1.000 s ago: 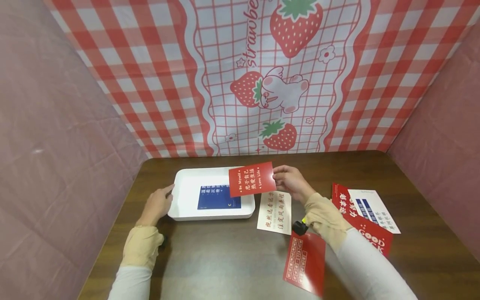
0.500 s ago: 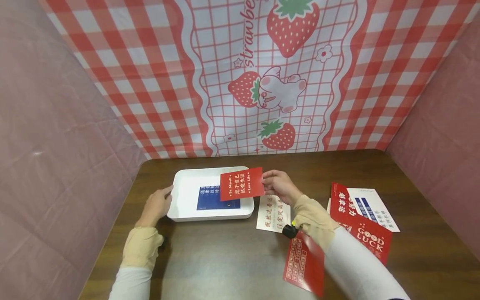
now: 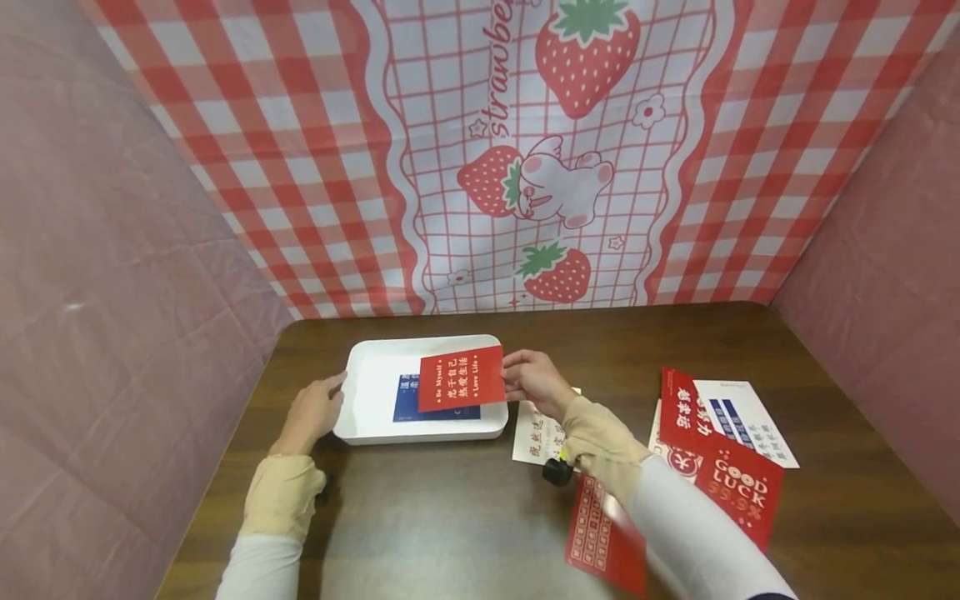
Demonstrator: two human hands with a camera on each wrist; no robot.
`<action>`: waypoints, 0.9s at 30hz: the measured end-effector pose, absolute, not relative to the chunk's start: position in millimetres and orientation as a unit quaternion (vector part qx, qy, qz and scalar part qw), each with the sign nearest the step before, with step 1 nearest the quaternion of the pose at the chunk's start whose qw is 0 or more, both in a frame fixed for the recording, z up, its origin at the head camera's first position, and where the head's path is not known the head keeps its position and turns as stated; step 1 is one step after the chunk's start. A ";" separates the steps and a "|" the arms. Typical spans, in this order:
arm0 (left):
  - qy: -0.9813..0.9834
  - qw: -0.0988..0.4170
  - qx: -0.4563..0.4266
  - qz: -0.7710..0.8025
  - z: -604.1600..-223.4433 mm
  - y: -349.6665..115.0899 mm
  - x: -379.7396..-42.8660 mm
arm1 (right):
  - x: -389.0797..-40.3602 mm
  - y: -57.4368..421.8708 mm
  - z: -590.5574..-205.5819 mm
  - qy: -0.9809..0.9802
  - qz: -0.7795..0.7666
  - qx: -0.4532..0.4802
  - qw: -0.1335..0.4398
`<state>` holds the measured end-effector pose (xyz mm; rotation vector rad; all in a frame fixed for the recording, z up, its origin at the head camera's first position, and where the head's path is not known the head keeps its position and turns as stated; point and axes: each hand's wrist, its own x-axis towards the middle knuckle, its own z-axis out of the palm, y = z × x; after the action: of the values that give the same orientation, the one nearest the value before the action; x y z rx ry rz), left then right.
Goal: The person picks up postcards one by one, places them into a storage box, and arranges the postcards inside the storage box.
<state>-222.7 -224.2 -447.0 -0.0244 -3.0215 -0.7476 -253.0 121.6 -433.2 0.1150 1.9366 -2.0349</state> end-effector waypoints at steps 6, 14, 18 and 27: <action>-0.971 0.011 -0.008 -0.239 -449.0 -224.6 -223.0 | -252.2 112.1 -439.3 0.681 -0.711 0.056 0.166; -0.970 0.014 -0.004 -0.241 -449.0 -225.0 -223.8 | -250.6 107.8 -441.6 0.689 -0.705 0.027 0.166; -0.970 0.015 -0.007 -0.243 -448.8 -224.8 -223.7 | -250.1 109.5 -440.7 0.709 -0.685 0.012 0.168; -0.970 0.007 -0.007 -0.245 -447.5 -224.9 -224.2 | -251.3 127.7 -441.0 0.761 -0.631 -0.007 0.153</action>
<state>-224.2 -224.9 -447.5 -0.0213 -3.0322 -0.7657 -251.3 127.7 -441.0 -0.0190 2.1828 -1.8094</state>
